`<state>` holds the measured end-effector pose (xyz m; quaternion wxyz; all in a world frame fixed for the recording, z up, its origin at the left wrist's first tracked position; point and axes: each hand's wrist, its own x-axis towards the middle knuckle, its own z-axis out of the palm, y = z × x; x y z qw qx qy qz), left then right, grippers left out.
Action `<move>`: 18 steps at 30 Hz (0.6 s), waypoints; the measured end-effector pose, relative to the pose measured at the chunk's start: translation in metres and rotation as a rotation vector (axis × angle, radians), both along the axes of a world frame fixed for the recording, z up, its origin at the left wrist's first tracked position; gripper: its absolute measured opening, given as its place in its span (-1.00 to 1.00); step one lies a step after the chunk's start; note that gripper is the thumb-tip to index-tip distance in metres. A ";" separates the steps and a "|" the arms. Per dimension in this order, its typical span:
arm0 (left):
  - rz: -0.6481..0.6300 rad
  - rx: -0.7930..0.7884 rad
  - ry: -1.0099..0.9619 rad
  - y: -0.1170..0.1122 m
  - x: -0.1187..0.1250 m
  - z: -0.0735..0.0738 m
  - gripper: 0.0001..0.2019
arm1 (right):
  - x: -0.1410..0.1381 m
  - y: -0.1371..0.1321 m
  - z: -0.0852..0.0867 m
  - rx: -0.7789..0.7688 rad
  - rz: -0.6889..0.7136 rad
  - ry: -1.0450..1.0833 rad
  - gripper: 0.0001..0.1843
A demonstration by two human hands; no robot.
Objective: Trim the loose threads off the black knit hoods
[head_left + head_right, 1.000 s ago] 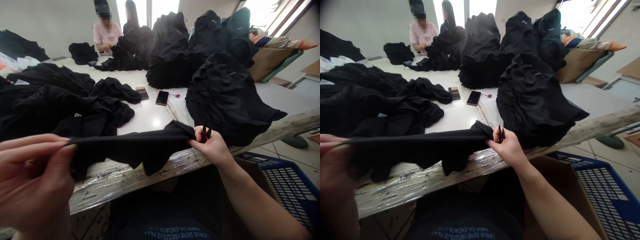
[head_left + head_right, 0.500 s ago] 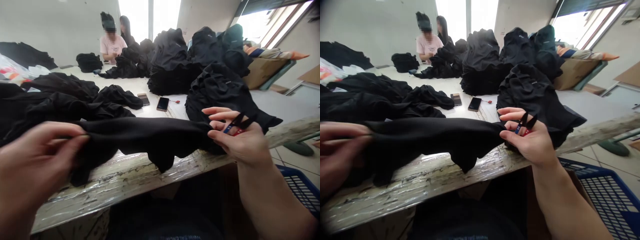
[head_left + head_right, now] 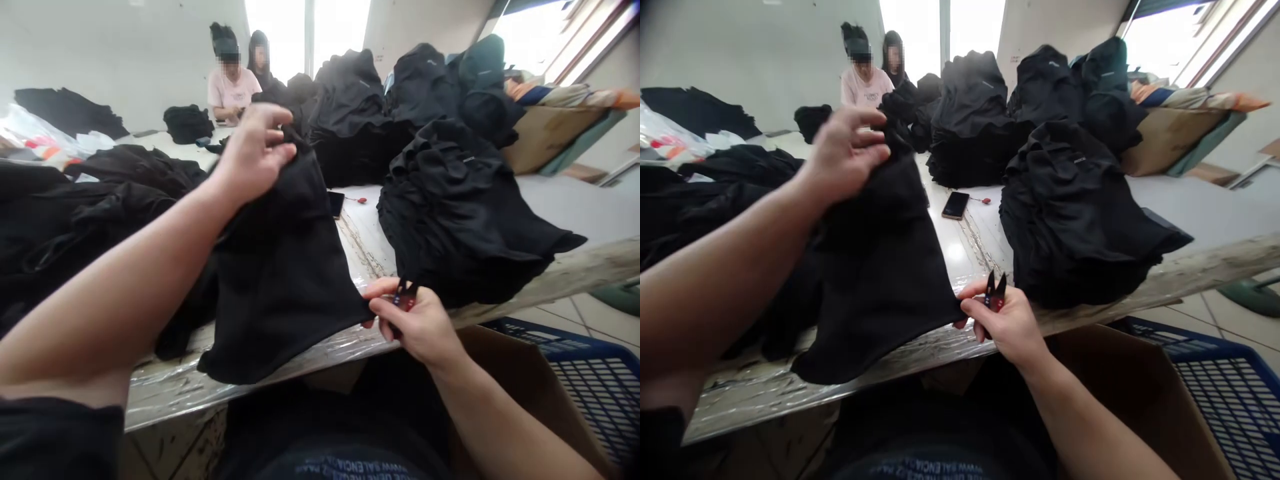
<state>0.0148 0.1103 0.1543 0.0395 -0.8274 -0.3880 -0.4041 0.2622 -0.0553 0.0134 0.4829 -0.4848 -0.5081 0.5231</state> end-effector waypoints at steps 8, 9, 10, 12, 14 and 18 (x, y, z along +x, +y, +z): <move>0.043 -0.409 0.166 -0.079 -0.069 -0.134 -0.75 | 0.032 -0.008 -0.061 0.164 0.161 -0.675 -0.88; 0.079 -0.477 0.160 -0.096 -0.085 -0.145 -0.75 | 0.032 -0.007 -0.059 0.247 0.162 -0.757 -0.85; 0.115 -0.540 0.139 -0.113 -0.100 -0.154 -0.75 | 0.031 -0.005 -0.057 0.315 0.164 -0.824 -0.83; 0.161 -0.659 0.087 -0.142 -0.121 -0.169 -0.74 | 0.025 0.001 -0.054 0.410 0.175 -0.925 -0.82; 0.167 -0.786 0.037 -0.165 -0.128 -0.182 -0.68 | 0.017 0.007 -0.055 0.456 0.179 -0.988 -0.87; 0.200 -0.898 -0.085 -0.185 -0.115 -0.198 -0.76 | 0.008 0.014 -0.057 0.470 0.171 -0.990 -0.95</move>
